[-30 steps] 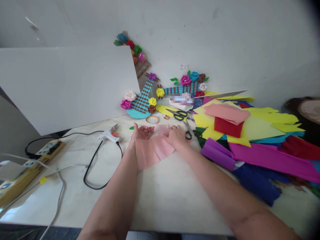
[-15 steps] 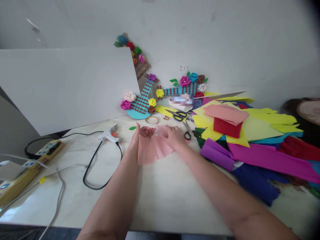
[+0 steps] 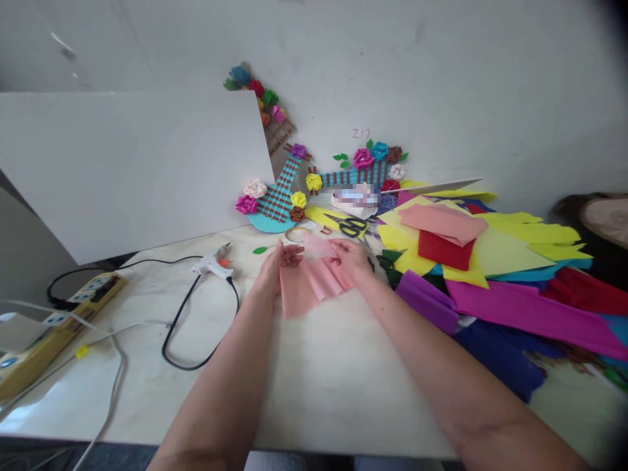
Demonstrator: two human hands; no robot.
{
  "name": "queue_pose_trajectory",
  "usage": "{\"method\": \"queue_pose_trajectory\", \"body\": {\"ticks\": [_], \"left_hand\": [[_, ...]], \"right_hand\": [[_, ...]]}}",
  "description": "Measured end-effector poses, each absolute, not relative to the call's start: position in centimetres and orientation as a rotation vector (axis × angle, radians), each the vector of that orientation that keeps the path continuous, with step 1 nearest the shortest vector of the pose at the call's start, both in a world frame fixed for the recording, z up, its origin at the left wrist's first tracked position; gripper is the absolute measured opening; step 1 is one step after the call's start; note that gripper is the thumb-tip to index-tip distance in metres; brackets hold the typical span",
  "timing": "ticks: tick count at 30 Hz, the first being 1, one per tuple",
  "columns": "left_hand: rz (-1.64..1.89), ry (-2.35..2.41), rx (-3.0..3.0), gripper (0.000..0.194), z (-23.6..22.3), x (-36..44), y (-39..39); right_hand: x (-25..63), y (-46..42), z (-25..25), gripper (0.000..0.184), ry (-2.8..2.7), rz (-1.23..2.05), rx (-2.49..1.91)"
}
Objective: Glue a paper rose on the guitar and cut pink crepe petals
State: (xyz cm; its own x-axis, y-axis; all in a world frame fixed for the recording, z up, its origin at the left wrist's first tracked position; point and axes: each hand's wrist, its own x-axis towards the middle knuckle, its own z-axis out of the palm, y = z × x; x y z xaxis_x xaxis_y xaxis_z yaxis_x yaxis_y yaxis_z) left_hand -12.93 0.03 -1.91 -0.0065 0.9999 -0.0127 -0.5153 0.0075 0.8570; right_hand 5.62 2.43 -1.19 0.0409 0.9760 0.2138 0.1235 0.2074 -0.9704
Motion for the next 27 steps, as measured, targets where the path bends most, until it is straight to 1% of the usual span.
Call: {"method": "queue_pose_trajectory", "body": {"ticks": [2,4,7,10,12,16,18,22,24,27], "left_hand": [[1.427,0.841,0.838,0.042,-1.9,-12.7,-0.2],[1.398,0.840,0.939,0.038,-1.7,-12.4,-0.7],[1.342,0.860,1.058,0.030,-1.3,-12.3,-1.4],[1.387,0.898,1.104,0.024,-0.9,-12.4,-1.7],[1.427,0.884,1.148,0.021,-0.7,-12.5,-1.6],[1.432,0.846,1.234,0.017,-0.5,-12.4,-1.4],[1.351,0.811,1.255,0.023,-0.4,-12.2,-1.5],[1.199,0.724,1.195,0.046,0.2,-11.9,-2.1],[1.204,0.749,1.178,0.046,0.3,-12.0,-2.2],[1.320,0.907,1.227,0.037,0.4,-12.4,-1.9]], "right_hand": [[5.4,2.1,-0.7,0.023,-1.282,1.130,-1.085],[5.0,1.5,-0.4,0.022,-1.305,1.210,-1.018],[4.3,0.7,-0.2,0.020,-1.414,1.222,-0.985],[3.8,0.0,-0.1,0.018,-1.524,1.157,-1.025],[3.5,-0.3,0.0,0.021,-1.568,1.186,-1.010],[3.1,-0.9,0.1,0.034,-1.666,1.265,-0.899],[2.8,-1.2,0.1,0.034,-1.740,1.177,-0.899],[2.9,-0.9,-0.2,0.025,-1.718,0.927,-1.007],[3.5,-0.2,-0.2,0.024,-1.658,0.837,-1.061],[5.1,0.9,0.6,0.023,-1.596,0.682,-1.149]]}}
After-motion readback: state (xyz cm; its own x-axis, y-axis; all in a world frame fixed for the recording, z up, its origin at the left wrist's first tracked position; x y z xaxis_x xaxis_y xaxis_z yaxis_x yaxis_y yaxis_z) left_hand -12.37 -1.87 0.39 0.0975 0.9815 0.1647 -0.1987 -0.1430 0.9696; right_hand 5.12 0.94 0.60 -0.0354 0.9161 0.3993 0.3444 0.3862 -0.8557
